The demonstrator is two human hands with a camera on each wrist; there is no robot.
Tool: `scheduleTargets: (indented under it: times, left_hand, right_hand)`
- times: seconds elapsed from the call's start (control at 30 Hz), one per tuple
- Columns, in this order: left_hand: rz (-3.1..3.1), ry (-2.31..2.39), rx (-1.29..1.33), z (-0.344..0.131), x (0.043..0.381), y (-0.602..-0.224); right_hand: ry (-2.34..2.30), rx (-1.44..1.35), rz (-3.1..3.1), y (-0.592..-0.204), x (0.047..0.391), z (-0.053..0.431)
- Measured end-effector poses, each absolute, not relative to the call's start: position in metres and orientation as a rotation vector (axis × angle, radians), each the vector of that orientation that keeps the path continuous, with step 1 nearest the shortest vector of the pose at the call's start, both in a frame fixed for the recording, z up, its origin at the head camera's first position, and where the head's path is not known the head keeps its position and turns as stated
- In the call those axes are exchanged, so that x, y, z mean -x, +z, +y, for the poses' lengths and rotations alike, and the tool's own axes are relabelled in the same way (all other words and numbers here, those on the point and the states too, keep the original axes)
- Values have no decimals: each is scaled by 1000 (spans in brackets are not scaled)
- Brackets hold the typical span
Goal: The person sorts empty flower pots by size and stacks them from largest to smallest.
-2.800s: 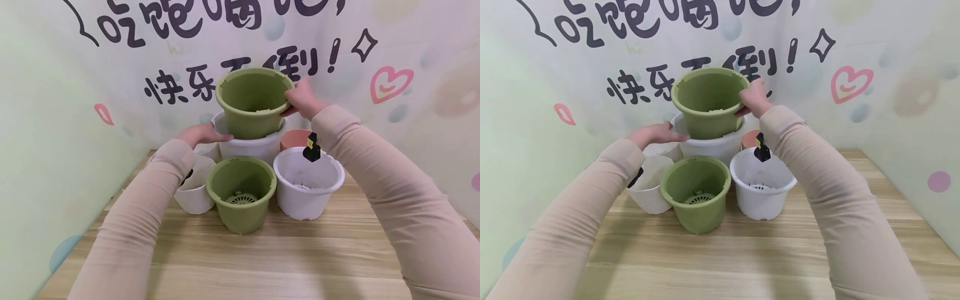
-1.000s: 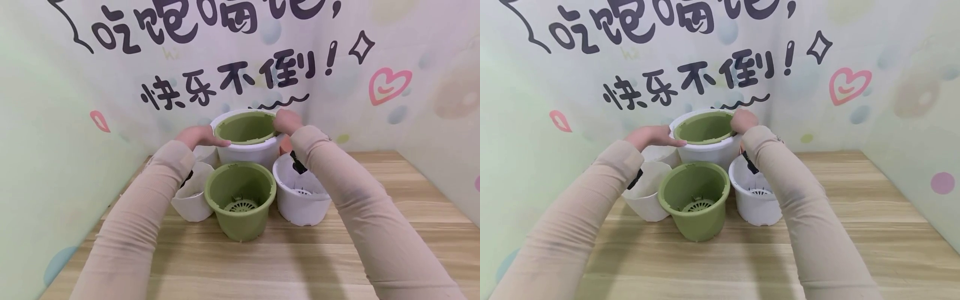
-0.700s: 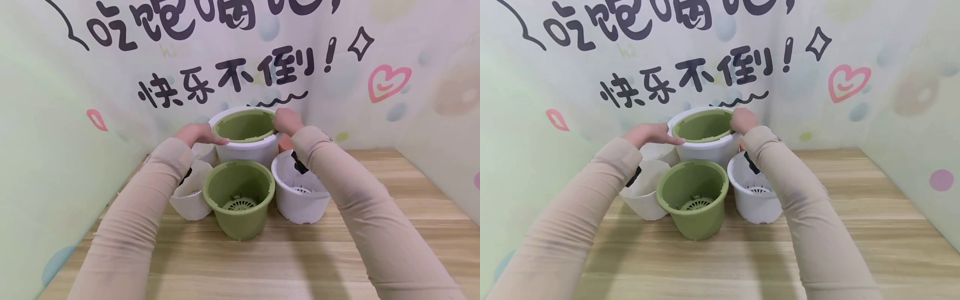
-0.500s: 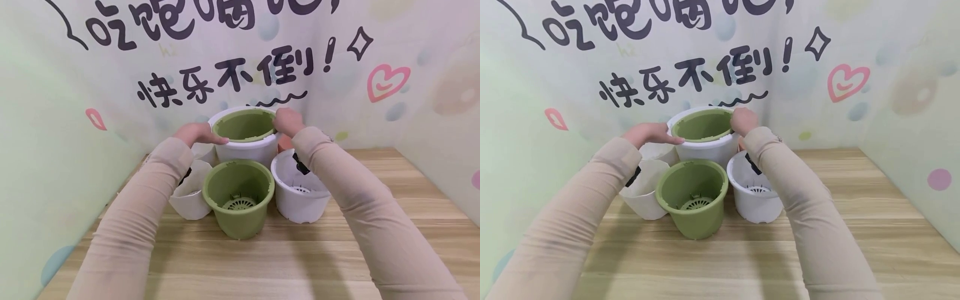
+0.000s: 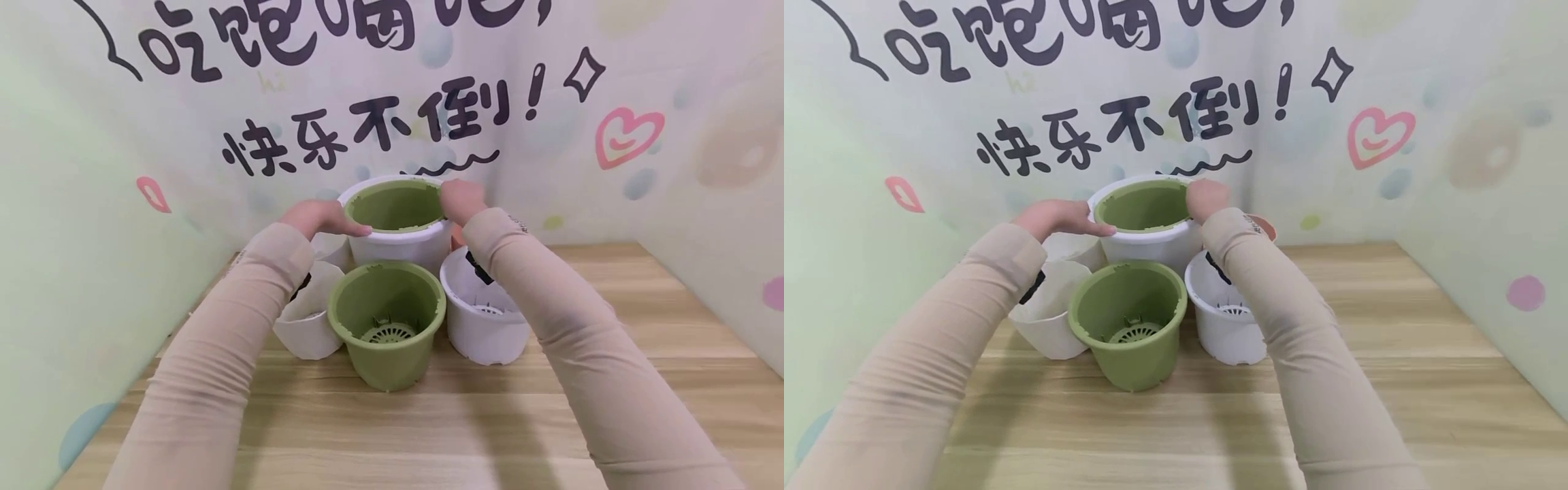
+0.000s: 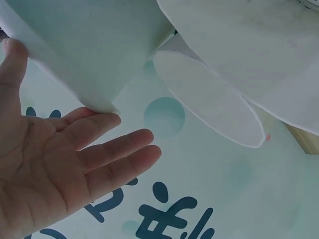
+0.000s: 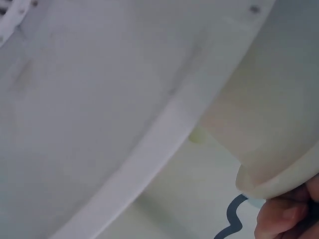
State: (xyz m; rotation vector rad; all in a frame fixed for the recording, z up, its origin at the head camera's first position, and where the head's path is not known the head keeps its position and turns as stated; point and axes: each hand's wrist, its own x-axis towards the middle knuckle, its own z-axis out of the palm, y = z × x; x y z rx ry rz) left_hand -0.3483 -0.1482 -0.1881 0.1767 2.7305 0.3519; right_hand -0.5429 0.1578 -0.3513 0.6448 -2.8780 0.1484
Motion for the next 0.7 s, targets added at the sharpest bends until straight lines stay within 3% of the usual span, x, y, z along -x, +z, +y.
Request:
scheduleTargets:
  times: [0.03, 0.07, 0.1, 0.2, 0.27, 0.5, 0.7]
  left_hand:
    - [2734, 344, -165, -147, 348, -188]
    - [2735, 339, -159, -147, 348, -188]
    - [2735, 340, -157, -146, 348, -188]
    - [2736, 334, -146, -146, 348, -188]
    - [2730, 330, -141, -147, 348, -188]
    - [2738, 341, -114, -150, 349, -191]
    - [2770, 345, -146, -150, 351, -195]
  right_hand:
    - [206, -714, -2721, -370, 575, 163]
    - [269, -764, -2628, -361, 570, 155]
    - [355, -800, -2563, -343, 552, 144]
    - [76, -558, -2852, -260, 453, 104]
    - [75, -462, -2907, -227, 407, 88]
    - [127, -303, -3023, -226, 414, 85]
    - [303, -481, -3193, -213, 403, 100]
